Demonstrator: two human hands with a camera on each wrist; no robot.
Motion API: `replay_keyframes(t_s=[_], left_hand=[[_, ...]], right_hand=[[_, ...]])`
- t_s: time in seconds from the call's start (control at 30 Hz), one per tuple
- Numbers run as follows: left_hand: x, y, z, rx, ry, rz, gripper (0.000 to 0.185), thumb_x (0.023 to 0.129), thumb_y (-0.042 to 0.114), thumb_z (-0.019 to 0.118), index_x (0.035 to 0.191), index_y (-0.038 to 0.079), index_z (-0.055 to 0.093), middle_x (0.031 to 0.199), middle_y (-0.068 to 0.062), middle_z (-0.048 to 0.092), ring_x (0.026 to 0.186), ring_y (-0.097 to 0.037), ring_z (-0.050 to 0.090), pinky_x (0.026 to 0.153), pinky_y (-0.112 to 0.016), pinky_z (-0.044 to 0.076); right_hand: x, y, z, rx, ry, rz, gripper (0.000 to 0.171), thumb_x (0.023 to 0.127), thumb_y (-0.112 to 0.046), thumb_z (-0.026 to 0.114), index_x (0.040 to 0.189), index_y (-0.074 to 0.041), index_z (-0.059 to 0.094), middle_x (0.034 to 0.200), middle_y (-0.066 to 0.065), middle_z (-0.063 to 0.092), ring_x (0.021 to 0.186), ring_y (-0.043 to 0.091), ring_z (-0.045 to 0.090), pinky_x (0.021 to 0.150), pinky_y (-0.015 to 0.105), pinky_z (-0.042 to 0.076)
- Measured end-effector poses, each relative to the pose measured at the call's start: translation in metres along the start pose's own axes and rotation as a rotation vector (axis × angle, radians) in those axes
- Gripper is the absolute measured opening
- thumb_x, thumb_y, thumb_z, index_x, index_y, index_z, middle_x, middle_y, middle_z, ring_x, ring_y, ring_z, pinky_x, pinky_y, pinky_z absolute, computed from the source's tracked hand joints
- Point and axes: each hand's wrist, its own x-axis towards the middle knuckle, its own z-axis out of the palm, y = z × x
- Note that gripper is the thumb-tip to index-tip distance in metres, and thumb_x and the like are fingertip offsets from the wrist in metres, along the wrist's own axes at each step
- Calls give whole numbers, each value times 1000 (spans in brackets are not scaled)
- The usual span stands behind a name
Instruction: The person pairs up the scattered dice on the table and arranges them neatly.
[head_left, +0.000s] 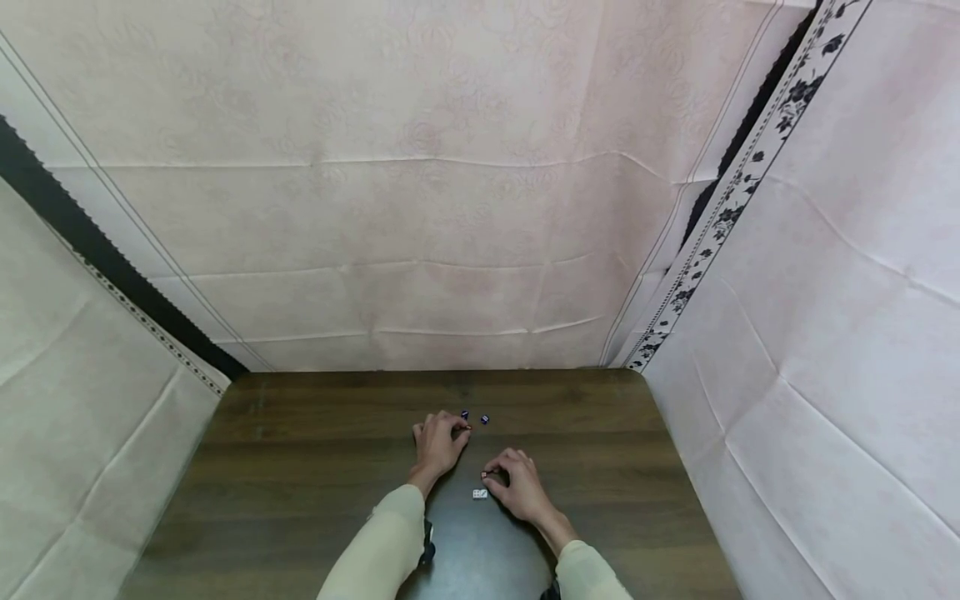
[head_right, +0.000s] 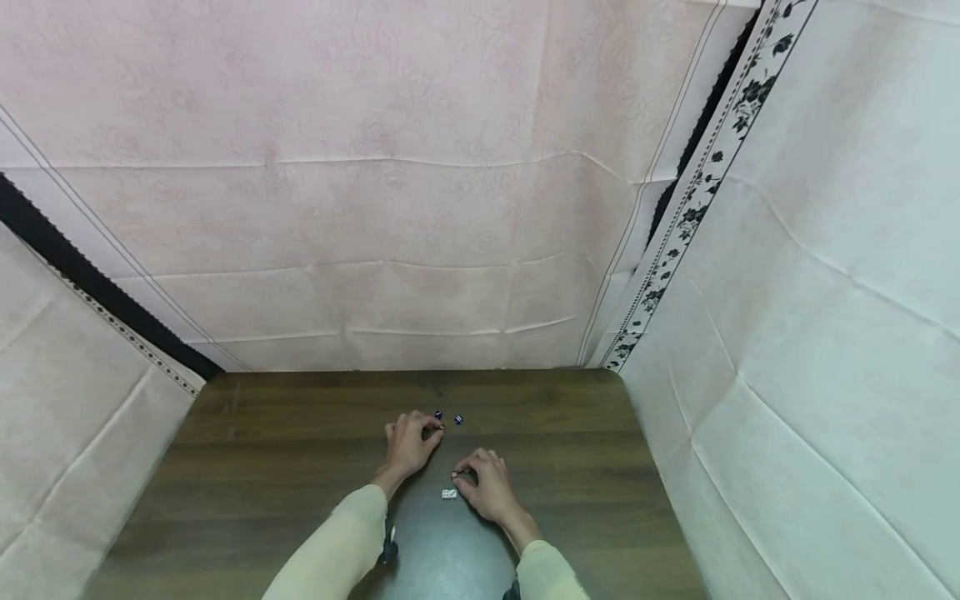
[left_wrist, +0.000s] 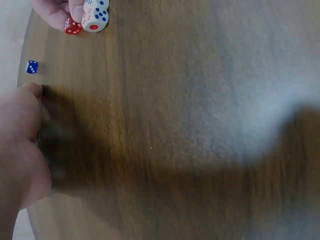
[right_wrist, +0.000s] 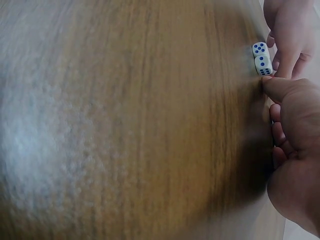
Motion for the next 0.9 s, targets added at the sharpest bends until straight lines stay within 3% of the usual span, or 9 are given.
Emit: replay_keyframes(t_s=[0.27, 0.9], left_hand=[[-11, -3, -7, -44, -8, 39, 6, 100, 25, 88, 103, 20, 86, 107, 0, 79, 99, -23, 63, 92, -50, 34], [-49, -21, -23, -113, -61, 84, 7, 100, 24, 88, 106, 28, 86, 104, 9, 77, 99, -14, 64, 98, -47, 34]], right_hand=[[0, 1, 1, -3, 2, -6, 5, 105, -22, 84, 109, -21, 83, 111, -7, 73, 105, 16, 62, 102, 47, 45], [-1, 1, 2, 8, -14, 30, 6, 105, -24, 83, 111, -25, 83, 114, -9, 73, 107, 12, 60, 103, 45, 45]])
